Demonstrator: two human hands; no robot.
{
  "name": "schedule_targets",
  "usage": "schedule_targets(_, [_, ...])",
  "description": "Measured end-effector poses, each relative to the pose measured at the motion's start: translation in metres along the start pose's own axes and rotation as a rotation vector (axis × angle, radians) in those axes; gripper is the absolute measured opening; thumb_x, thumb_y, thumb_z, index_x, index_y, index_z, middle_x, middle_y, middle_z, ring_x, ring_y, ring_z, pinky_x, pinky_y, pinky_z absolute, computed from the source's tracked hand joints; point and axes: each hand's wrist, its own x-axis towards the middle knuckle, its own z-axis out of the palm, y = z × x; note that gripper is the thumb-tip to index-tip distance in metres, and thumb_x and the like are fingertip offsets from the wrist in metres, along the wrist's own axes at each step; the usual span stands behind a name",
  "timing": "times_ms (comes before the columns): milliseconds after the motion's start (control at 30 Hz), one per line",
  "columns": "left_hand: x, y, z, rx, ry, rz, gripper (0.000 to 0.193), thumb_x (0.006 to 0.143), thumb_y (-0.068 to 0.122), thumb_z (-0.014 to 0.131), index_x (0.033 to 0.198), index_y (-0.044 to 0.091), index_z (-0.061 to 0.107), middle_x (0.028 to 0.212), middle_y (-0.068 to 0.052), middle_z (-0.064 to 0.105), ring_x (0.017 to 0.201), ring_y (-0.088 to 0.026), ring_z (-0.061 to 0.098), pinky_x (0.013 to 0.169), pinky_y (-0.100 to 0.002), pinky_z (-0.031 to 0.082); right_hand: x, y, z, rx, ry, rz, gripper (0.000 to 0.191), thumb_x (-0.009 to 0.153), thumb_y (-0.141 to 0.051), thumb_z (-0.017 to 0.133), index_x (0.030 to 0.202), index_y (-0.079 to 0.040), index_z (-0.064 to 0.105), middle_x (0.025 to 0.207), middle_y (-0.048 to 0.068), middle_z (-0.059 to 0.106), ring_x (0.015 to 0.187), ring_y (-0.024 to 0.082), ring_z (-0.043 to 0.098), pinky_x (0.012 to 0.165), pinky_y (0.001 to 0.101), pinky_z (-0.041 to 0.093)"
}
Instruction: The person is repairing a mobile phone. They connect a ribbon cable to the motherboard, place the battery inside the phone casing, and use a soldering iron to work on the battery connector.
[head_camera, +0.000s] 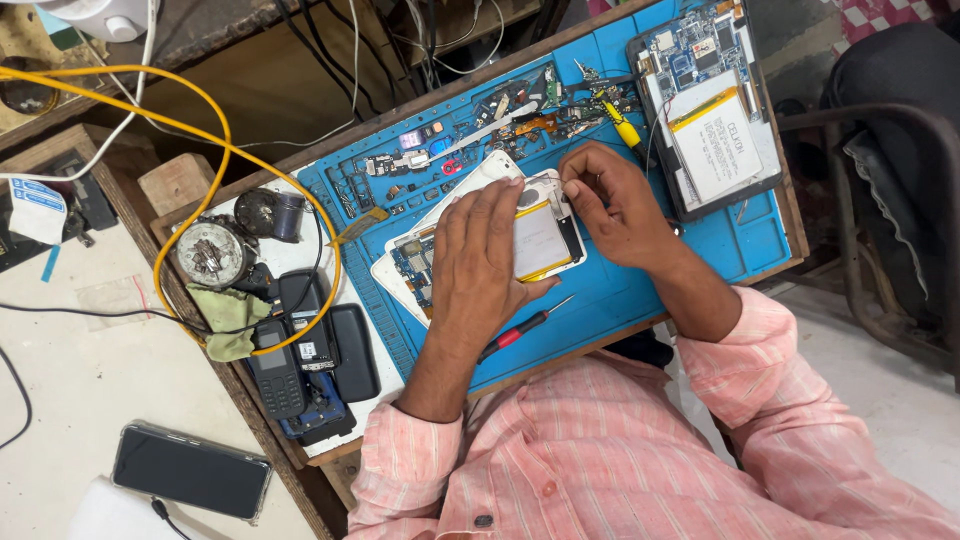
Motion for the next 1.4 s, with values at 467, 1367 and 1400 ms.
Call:
schedule_targets(467, [0.003,-0.007,0.001,0.003,-0.029,-0.027,0.117,0.050,0.039,0.100,0.147,0.007,0.044,0.145,-0.017,0.049,0.135,-0.037,0.045,0.118,-0.053,0.033,-0.009,-0.006,-0.041,0.056,0.389,-0.099,0.009,0.112,0.006,0.062,0.113,0.000,0.055,0.099,0.012,0.071,0.077,0.012,0.068,0.067,0.0214,0.057])
schedule_targets(1367, [0.003,-0.005,-0.003,0.005,-0.056,-0.042,0.119,0.051,0.043,0.098,0.149,0.006,0.041,0.144,-0.020,0.048,0.135,-0.039,0.044,0.118,-0.053,0.031,0.020,-0.040,-0.031,-0.830,0.231,-0.527,0.018,0.090,0.007,0.079,0.104,-0.004,0.073,0.105,0.009,0.071,0.097,0.029,0.070,0.084,0.0383,0.057])
schedule_targets(1400, [0.004,-0.006,-0.003,0.006,-0.061,-0.040,0.119,0.051,0.043,0.099,0.148,0.006,0.041,0.144,-0.020,0.048,0.135,-0.039,0.043,0.118,-0.053,0.031,0.022,-0.037,-0.029,-0.845,0.220,-0.508,0.019,0.089,0.007,0.078,0.104,-0.005,0.074,0.107,0.008,0.071,0.099,0.028,0.070,0.084,0.0382,0.057])
